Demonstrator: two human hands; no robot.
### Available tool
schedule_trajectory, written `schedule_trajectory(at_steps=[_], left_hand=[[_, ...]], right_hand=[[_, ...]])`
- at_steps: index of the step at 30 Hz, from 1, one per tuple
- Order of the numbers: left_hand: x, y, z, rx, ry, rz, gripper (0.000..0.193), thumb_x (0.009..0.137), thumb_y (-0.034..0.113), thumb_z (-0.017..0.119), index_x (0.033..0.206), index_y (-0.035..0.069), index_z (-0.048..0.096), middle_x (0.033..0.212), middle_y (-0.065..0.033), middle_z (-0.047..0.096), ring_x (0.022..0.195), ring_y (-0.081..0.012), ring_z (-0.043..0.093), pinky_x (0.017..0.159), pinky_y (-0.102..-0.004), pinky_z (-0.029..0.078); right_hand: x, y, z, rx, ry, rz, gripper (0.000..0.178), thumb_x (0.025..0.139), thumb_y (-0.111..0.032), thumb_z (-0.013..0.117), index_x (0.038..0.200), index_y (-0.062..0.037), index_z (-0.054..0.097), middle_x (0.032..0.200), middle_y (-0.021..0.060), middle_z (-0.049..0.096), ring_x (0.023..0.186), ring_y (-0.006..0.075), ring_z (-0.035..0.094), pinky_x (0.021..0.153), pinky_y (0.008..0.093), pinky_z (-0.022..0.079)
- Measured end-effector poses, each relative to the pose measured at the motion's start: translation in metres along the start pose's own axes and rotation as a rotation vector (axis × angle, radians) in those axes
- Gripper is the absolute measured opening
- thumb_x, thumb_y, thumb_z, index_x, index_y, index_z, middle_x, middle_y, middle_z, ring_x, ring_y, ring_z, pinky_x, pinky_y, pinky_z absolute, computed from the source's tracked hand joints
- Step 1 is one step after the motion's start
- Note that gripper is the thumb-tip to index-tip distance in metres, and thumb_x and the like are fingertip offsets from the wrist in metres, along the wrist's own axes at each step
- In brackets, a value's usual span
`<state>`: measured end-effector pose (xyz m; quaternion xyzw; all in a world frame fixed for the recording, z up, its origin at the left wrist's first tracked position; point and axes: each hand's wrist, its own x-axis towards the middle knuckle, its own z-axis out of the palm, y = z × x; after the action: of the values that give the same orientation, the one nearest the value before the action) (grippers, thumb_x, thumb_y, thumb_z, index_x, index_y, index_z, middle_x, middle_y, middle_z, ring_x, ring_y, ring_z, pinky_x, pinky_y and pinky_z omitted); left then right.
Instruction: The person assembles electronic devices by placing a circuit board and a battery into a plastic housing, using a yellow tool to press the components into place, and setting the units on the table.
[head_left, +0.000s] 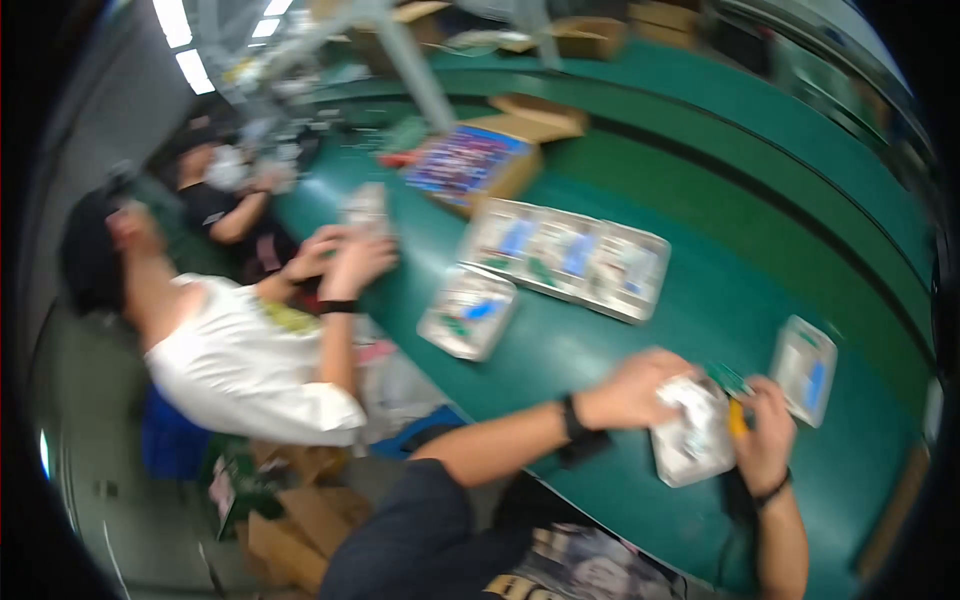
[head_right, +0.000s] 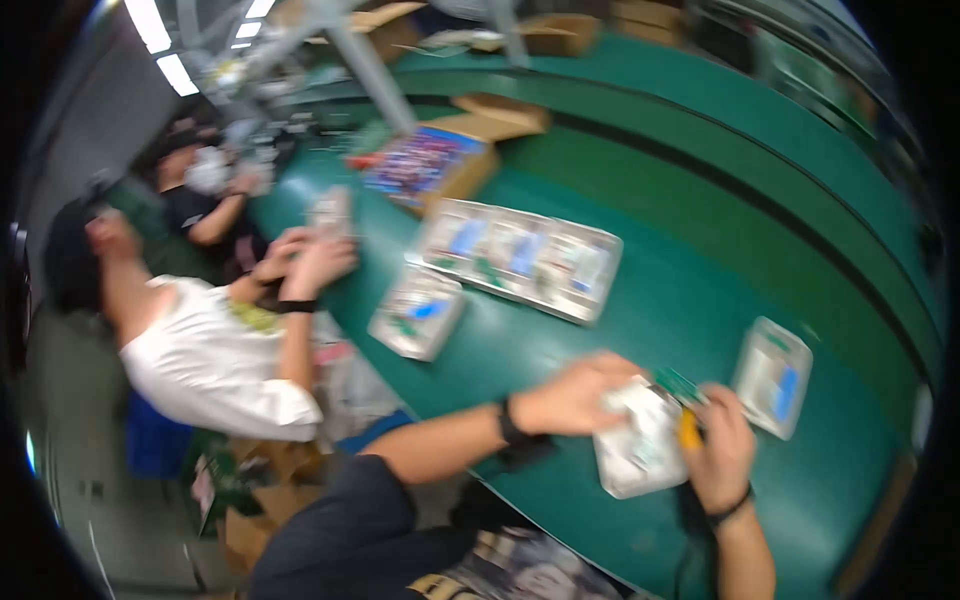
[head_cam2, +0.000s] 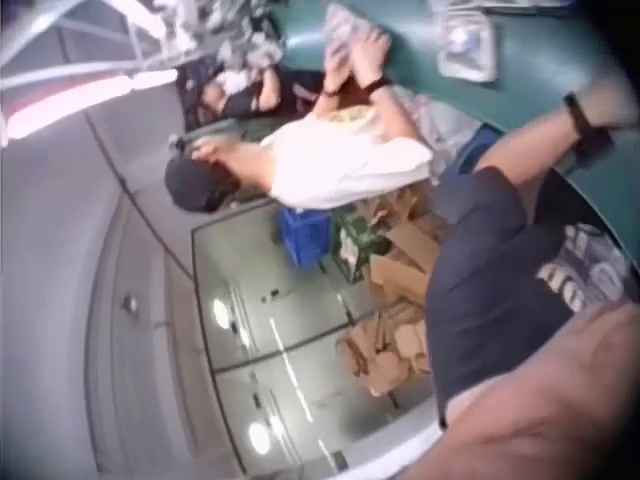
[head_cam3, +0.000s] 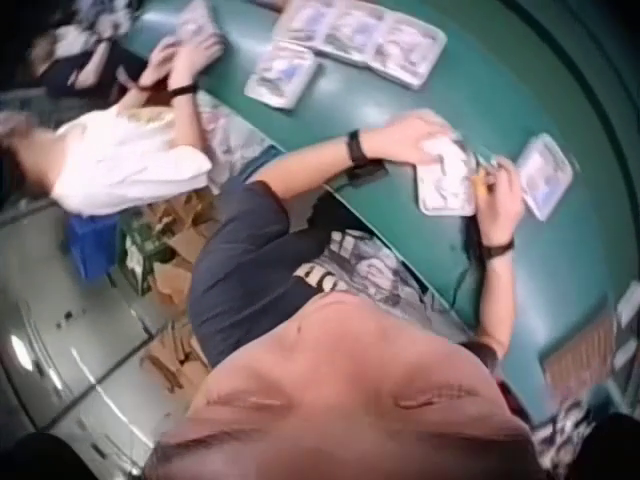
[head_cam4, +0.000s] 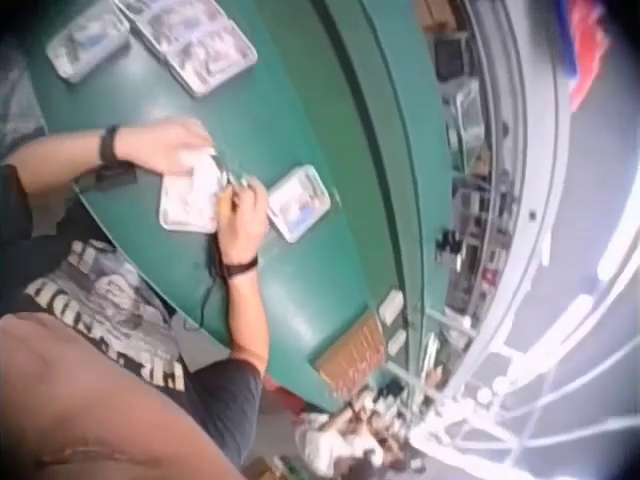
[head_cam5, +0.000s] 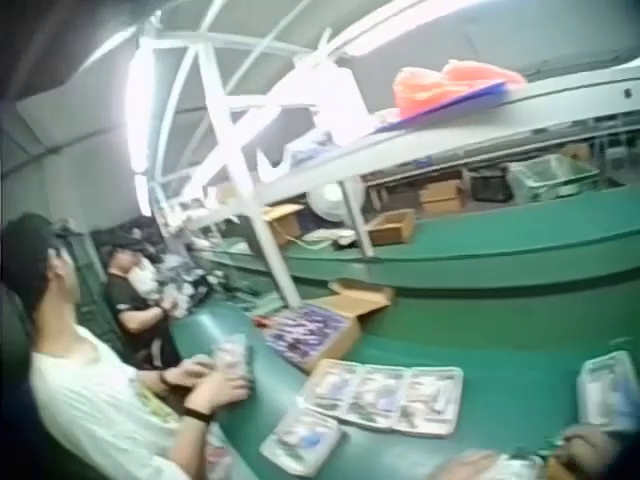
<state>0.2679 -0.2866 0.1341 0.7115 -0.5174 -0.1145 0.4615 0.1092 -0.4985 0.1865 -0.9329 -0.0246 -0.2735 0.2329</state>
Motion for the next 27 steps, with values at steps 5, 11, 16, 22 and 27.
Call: schedule_trajectory(at_steps=[5, 11, 16, 22, 27], left_hand=[[0.008, 0.021, -0.005, -0.012, -0.013, -0.09, 0.052, 0.079, 0.024, 0.081, 0.126, 0.005, 0.069, 0.116, -0.0148, 0.073, 0.112, -0.0348, 0.066, 0.1, -0.0471, 0.052], [0.008, 0.017, -0.015, -0.091, -0.059, -0.047, 0.047, 0.079, 0.022, 0.083, 0.122, 0.009, 0.069, 0.11, -0.0116, 0.074, 0.104, -0.0337, 0.07, 0.095, -0.0453, 0.054], [0.005, 0.013, -0.01, -0.169, -0.015, -0.052, 0.041, 0.079, 0.019, 0.085, 0.115, 0.008, 0.07, 0.11, -0.0111, 0.075, 0.097, -0.0328, 0.073, 0.087, -0.0418, 0.059], [0.0, 0.01, -0.006, -0.094, 0.004, 0.112, 0.028, 0.08, 0.015, 0.086, 0.104, 0.007, 0.072, 0.114, -0.0113, 0.076, 0.095, -0.0318, 0.075, 0.083, -0.0398, 0.061], [0.006, 0.013, 0.002, -0.07, -0.018, 0.187, 0.025, 0.082, 0.016, 0.085, 0.102, 0.007, 0.073, 0.114, -0.0124, 0.076, 0.096, -0.0319, 0.075, 0.084, -0.0403, 0.061]], right_hand=[[0.011, -0.004, -0.003, 0.124, -0.09, -0.051, 0.026, 0.075, 0.008, 0.078, 0.096, 0.0001, 0.065, 0.113, 0.0169, 0.069, 0.103, 0.0373, 0.069, 0.087, 0.0432, 0.057], [0.026, -0.014, -0.004, 0.23, -0.26, -0.011, 0.025, 0.075, 0.008, 0.077, 0.097, 0.0006, 0.066, 0.119, 0.0172, 0.069, 0.108, 0.0384, 0.068, 0.092, 0.045, 0.056], [0.035, -0.017, -0.005, 0.142, -0.314, -0.059, 0.026, 0.076, 0.008, 0.076, 0.099, 0.0013, 0.067, 0.12, 0.0181, 0.067, 0.109, 0.0393, 0.066, 0.093, 0.0464, 0.055], [0.036, -0.02, -0.009, 0.174, -0.388, -0.056, 0.024, 0.076, 0.007, 0.074, 0.099, 0.0022, 0.068, 0.118, 0.019, 0.067, 0.108, 0.0398, 0.066, 0.093, 0.0468, 0.055], [0.023, -0.014, -0.012, 0.092, -0.377, -0.006, 0.024, 0.078, 0.004, 0.075, 0.101, 0.0011, 0.07, 0.116, 0.0183, 0.068, 0.107, 0.039, 0.067, 0.093, 0.0455, 0.055]])
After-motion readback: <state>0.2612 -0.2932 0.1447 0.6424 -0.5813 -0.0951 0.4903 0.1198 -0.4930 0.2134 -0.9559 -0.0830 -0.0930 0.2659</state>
